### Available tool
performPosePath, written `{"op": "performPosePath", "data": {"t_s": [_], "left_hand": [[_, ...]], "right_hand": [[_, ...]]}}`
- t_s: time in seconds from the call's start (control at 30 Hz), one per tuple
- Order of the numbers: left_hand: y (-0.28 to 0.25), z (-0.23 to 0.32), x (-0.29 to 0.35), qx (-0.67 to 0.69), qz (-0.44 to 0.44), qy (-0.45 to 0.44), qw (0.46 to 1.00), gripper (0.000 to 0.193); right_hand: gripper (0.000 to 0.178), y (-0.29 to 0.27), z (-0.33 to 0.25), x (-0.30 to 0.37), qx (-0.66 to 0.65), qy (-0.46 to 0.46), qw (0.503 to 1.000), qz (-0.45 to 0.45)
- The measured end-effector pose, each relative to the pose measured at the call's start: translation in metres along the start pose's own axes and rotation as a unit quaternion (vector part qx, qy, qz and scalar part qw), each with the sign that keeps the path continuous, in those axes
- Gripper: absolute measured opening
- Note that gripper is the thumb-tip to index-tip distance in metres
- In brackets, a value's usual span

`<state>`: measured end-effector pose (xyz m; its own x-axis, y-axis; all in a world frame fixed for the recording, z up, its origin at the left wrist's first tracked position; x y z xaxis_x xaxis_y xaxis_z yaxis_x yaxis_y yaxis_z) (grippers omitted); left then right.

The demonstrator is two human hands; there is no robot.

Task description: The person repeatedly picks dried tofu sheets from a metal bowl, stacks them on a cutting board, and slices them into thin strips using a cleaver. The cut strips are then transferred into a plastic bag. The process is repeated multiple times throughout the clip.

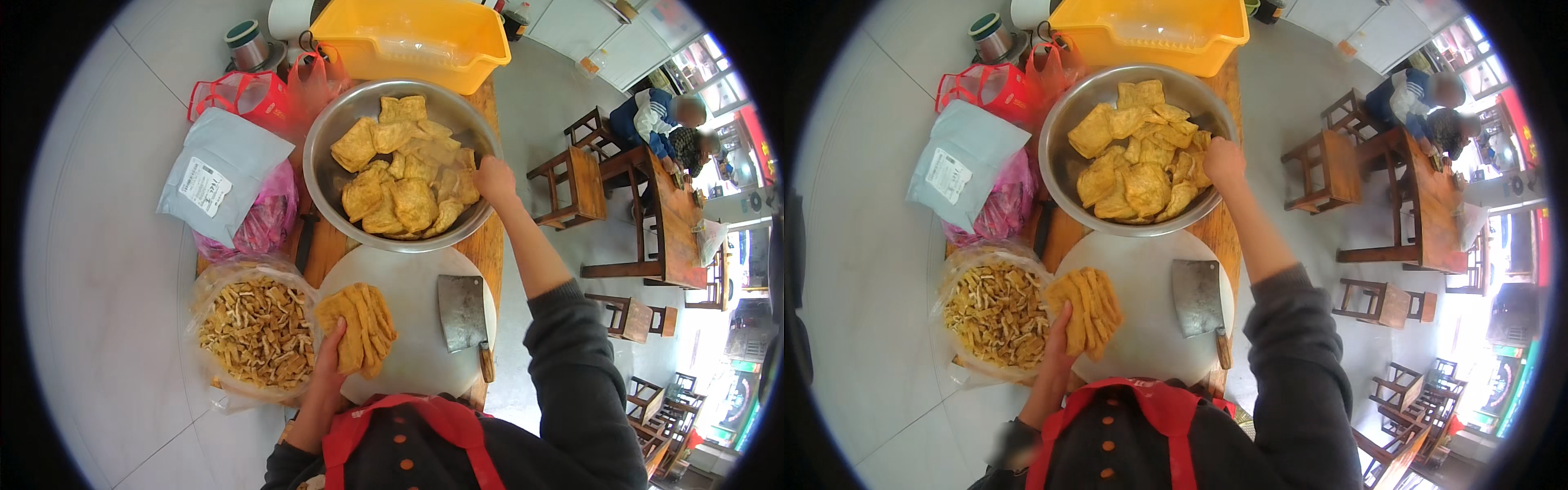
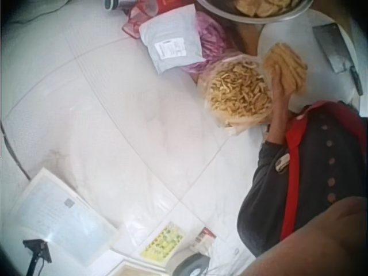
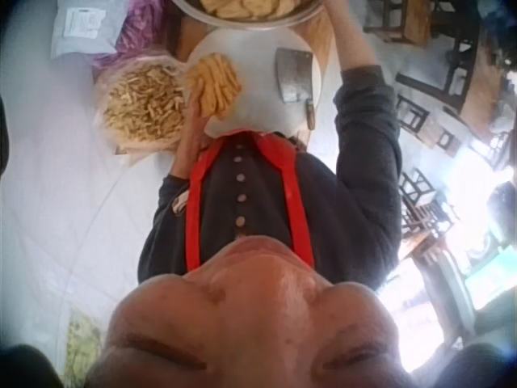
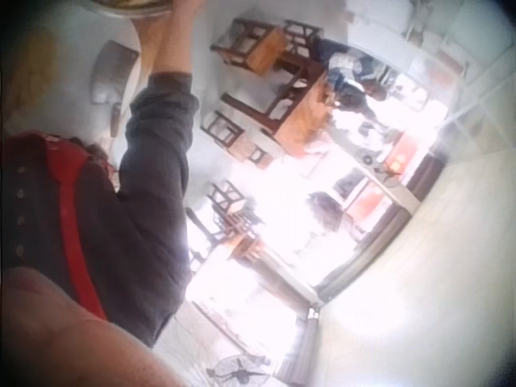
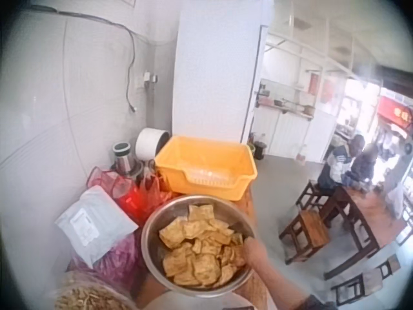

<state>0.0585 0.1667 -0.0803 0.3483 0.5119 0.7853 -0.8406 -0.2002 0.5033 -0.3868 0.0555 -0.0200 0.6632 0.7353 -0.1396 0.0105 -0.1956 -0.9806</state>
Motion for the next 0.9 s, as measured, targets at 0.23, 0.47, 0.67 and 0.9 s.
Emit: {"op": "performPosePath", "data": {"t_s": [0.23,0.47,0.67,0.9], "left_hand": [[0.002,-0.003,-0.012,-0.034,0.017,-0.019,0.999,0.061],[0.003,-0.008,-0.023,-0.03,0.001,-0.03,0.999,0.064],[0.002,-0.018,-0.03,-0.036,-0.016,-0.039,0.998,0.064],[0.005,-0.017,-0.027,-0.052,-0.007,-0.04,0.998,0.062]], "right_hand": [[0.039,0.057,-0.003,-0.032,-0.027,0.147,0.988,-0.028],[0.029,0.053,0.025,-0.033,-0.375,0.163,0.9,-0.148],[0.021,0.01,0.044,-0.018,-0.506,0.18,0.834,-0.127],[0.021,-0.014,0.055,-0.022,-0.509,0.165,0.844,-0.042]]}}
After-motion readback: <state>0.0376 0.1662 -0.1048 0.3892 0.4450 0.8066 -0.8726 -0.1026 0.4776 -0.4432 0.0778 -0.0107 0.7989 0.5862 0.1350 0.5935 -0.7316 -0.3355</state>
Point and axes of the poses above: each hand's wrist, its own x-axis away from the middle knuckle, its own y-axis out of the palm, z = x × y, the point moved 6 cm from there along -x, towards the middle knuckle, and after that the axes turned 14 degrees about z, right-handed, at the moved point
